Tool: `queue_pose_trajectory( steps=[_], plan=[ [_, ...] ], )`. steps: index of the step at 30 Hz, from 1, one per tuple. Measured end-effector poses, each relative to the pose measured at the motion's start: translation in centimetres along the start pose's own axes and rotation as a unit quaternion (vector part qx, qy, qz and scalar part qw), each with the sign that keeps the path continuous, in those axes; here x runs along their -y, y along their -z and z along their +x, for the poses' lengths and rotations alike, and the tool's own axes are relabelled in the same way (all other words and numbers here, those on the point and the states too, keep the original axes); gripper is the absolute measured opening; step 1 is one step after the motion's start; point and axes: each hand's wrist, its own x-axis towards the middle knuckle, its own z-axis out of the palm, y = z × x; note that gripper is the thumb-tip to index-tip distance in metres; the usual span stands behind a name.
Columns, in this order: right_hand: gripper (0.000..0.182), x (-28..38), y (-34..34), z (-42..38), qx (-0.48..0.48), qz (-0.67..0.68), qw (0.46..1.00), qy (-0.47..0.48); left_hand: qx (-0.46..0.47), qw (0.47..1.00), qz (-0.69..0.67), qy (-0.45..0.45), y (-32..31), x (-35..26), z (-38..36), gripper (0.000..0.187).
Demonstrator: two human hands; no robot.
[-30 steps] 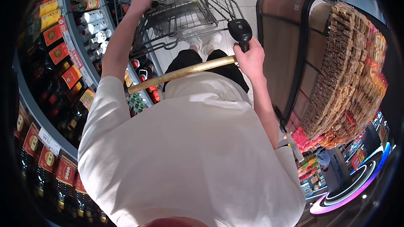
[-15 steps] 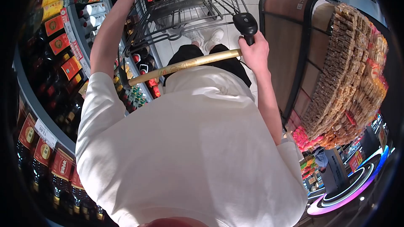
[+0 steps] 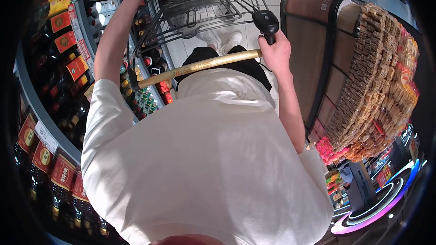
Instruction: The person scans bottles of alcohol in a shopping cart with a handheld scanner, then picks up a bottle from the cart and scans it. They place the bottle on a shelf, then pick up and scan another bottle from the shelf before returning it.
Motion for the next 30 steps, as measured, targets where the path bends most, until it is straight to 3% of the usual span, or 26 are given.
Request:
queue_pose_trajectory(
  steps=[6, 12, 20, 30],
  plan=[
    [0.026, -0.5, -0.2, 0.0, -0.007, 0.013, 1.0, 0.003, -0.046, 0.997, 0.04, -0.043, -6.6, 2.3, 3.2, 0.031],
    [0.026, 0.1, 0.0, -0.1, -0.002, 0.016, 1.0, -0.007, -0.032, 0.998, 0.04, 0.022, -9.3, 1.1, 2.3, 0.024],
    [0.025, 0.1, -0.1, 0.0, 0.001, 0.019, 1.0, -0.001, -0.034, 0.997, 0.064, 0.02, -10.3, 0.2, 2.7, 0.025],
    [0.023, 0.3, 0.0, 0.1, 0.0, 0.025, 1.0, 0.016, -0.071, 0.995, -0.006, 0.065, -10.8, -0.2, 2.2, 0.025]
  ],
)
